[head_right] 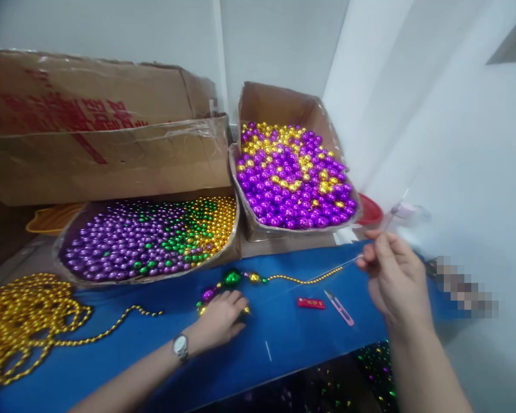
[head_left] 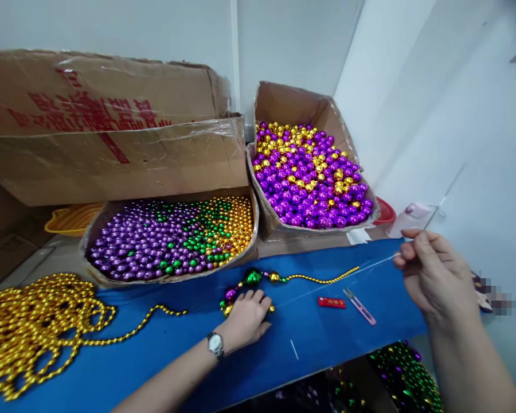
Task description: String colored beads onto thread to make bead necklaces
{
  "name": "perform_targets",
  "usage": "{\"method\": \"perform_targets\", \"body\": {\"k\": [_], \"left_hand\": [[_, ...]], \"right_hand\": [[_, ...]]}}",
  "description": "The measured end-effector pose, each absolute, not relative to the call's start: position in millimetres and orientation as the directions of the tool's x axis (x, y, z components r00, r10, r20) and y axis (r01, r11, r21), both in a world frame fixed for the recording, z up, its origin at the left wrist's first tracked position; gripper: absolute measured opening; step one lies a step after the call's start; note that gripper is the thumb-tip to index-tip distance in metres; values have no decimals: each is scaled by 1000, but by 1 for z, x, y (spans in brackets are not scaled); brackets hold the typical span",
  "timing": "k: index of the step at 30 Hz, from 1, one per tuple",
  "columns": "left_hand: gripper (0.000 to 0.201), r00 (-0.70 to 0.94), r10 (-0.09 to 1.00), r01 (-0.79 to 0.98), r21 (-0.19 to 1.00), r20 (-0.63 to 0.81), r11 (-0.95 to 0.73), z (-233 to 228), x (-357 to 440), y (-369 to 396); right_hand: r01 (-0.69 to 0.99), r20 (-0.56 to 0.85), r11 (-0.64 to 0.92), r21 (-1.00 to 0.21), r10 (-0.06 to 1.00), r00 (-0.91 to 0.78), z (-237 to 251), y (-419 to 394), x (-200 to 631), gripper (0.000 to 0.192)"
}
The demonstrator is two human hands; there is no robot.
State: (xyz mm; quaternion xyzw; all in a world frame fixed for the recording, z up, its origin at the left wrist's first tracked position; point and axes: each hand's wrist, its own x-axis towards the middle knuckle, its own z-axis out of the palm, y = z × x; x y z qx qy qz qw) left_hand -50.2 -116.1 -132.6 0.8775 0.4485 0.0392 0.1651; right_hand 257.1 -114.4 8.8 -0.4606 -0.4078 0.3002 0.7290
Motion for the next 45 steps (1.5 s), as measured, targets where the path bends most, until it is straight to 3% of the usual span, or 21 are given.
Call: {"method": "perform_targets", "body": {"k": [3, 6, 11, 15, 20, 25, 30, 32, 34, 36, 37, 40, 45], "left_hand": [[52, 600, 794, 772, 337, -102, -540, -131, -64, -115], [62, 620, 783, 709, 457, -44, -536, -115, -72, -115], [28, 565, 802, 521, 669, 195, -530, -48, -60, -86], [21, 478, 786, 476, 635, 393, -608, 4, -29, -37], [22, 496, 754, 544, 523, 431, -656, 13, 30, 38], [16, 488, 775, 533, 566, 402, -629, -7, 80, 79], [25, 444, 802, 436, 686, 400, -583, -1, 66, 59], [26, 384, 850, 261, 841, 361, -474, 5, 46, 40], [25, 300, 928, -109, 974, 222, -198, 7, 24, 18], [24, 239, 970, -409, 911, 55, 50, 6, 5, -2], [24, 209, 978, -477, 873, -3, 104, 4, -2, -10], [25, 114, 991, -556, 822, -74, 125, -5, -19, -28], [27, 74, 995, -552, 828, -68, 97, -15, -32, -40]], "right_hand": [[-54, 300, 360, -931, 842, 449, 3, -116, 253, 20], [8, 274, 292, -956, 887, 371, -6, -120, 244, 21], [209, 233, 188, -960, 949, 215, -19, -119, 229, 25], [295, 200, 158, -942, 973, 118, -28, -112, 219, 29], [293, 195, 161, -942, 977, 89, -45, -106, 220, 35], [366, 198, 161, -916, 978, 66, -49, -107, 223, 34], [493, 261, 210, -844, 965, 37, -55, -115, 218, 32], [525, 328, 282, -803, 945, -5, -62, -118, 213, 29], [540, 392, 367, -757, 917, -74, -70, -120, 206, 25], [541, 435, 442, -715, 888, -150, -77, -122, 198, 23], [537, 444, 467, -703, 877, -182, -79, -122, 194, 23], [529, 446, 503, -683, 861, -244, -86, -122, 184, 23], [522, 416, 517, -679, 856, -307, -88, -122, 174, 24]]}}
